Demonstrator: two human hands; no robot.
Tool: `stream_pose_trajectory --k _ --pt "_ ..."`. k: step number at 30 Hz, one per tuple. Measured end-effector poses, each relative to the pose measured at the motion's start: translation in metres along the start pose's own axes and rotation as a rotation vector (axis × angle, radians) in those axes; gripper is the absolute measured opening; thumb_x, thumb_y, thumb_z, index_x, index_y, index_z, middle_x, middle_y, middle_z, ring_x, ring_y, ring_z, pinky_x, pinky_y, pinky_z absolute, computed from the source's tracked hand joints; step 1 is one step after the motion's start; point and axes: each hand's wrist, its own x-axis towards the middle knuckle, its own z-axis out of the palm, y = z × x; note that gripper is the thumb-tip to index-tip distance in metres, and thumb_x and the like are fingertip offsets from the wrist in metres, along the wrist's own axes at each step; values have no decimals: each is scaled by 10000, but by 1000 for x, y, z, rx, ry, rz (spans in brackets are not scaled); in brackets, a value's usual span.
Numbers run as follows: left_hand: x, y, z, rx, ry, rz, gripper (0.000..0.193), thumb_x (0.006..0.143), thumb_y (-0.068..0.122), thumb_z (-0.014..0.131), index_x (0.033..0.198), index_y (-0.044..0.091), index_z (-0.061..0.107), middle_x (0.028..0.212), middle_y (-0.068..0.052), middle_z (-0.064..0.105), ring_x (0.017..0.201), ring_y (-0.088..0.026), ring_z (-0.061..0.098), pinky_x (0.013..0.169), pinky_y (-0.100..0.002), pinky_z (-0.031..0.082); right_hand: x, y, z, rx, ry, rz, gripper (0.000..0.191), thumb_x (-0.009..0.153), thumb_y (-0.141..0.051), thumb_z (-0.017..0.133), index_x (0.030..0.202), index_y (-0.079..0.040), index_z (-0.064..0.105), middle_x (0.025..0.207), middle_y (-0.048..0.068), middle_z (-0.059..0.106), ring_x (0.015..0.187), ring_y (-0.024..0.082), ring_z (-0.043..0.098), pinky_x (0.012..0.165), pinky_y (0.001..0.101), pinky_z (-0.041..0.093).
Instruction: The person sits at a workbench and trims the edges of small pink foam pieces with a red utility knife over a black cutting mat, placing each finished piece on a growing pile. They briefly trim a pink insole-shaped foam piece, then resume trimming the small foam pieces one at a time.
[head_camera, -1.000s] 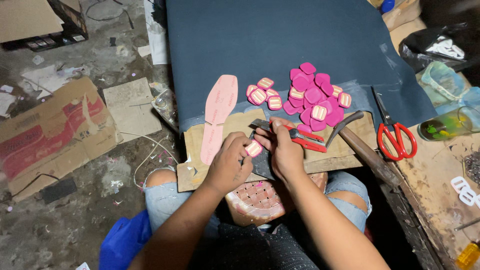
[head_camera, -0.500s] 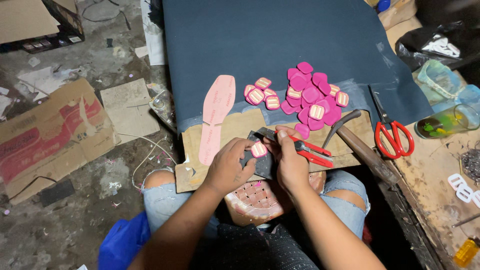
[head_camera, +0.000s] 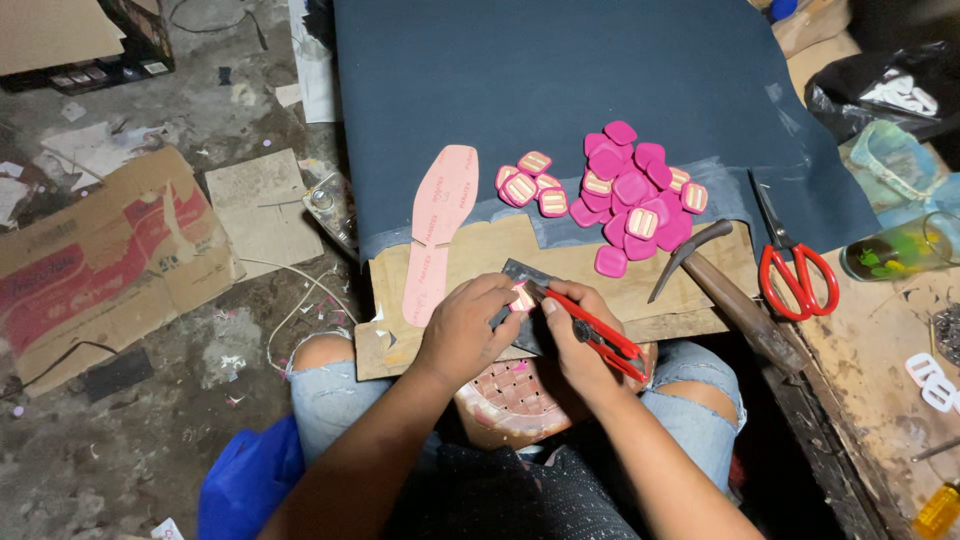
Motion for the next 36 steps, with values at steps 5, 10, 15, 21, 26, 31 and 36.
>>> stream_pose_trajectory --k 5,10,15,21,26,31,36 --pt "0 -1 0 -5 22 26 222 843 153 740 1030 41 700 1149 -125 689 1053 -351 668 895 -418 542 -2 -3 -2 -148 -17 -132 331 974 -234 675 1222 -15 666 1071 109 752 947 152 702 869 291 543" --pt "-1 -3 2 2 27 33 225 836 135 731 1035 34 702 1144 -126 686 1054 -350 667 894 -416 546 -2 -4 3 -132 5 -139 317 965 -254 685 1182 -22 690 1039 113 763 911 168 714 839 301 554" --pt "0 -7 6 33 1 26 185 836 130 719 998 42 707 1121 -114 681 1032 -339 668 878 -419 547 7 -16 -1 -187 -55 -160 310 974 -255 659 1175 -23 701 1016 118 763 902 172 729 826 300 557" --pt "0 -7 10 71 12 38 168 818 138 730 941 30 692 1096 -115 672 1015 -338 666 869 -420 545 15 -41 -13 -201 -174 -90 268 951 -266 682 1068 -29 721 876 95 767 783 164 729 742 310 568" --pt "2 -5 9 107 -1 51 175 818 148 734 928 26 672 1112 -126 665 1021 -348 660 876 -429 538 24 -43 -21 -174 -270 -99 227 935 -246 694 996 -30 725 812 67 758 745 132 687 701 308 560" --pt "5 0 6 41 20 35 259 801 100 735 1024 28 625 1094 -134 633 1033 -367 641 873 -437 522 32 -13 -24 -99 -179 14 245 965 -218 643 1100 -16 680 971 70 727 913 132 667 835 299 530" --pt "2 3 4 -21 12 36 285 807 68 727 1059 42 596 1089 -133 601 1017 -365 631 855 -428 518 26 24 -27 129 120 54 292 1036 -198 582 1251 0 593 1110 98 651 1022 154 607 934 308 491"
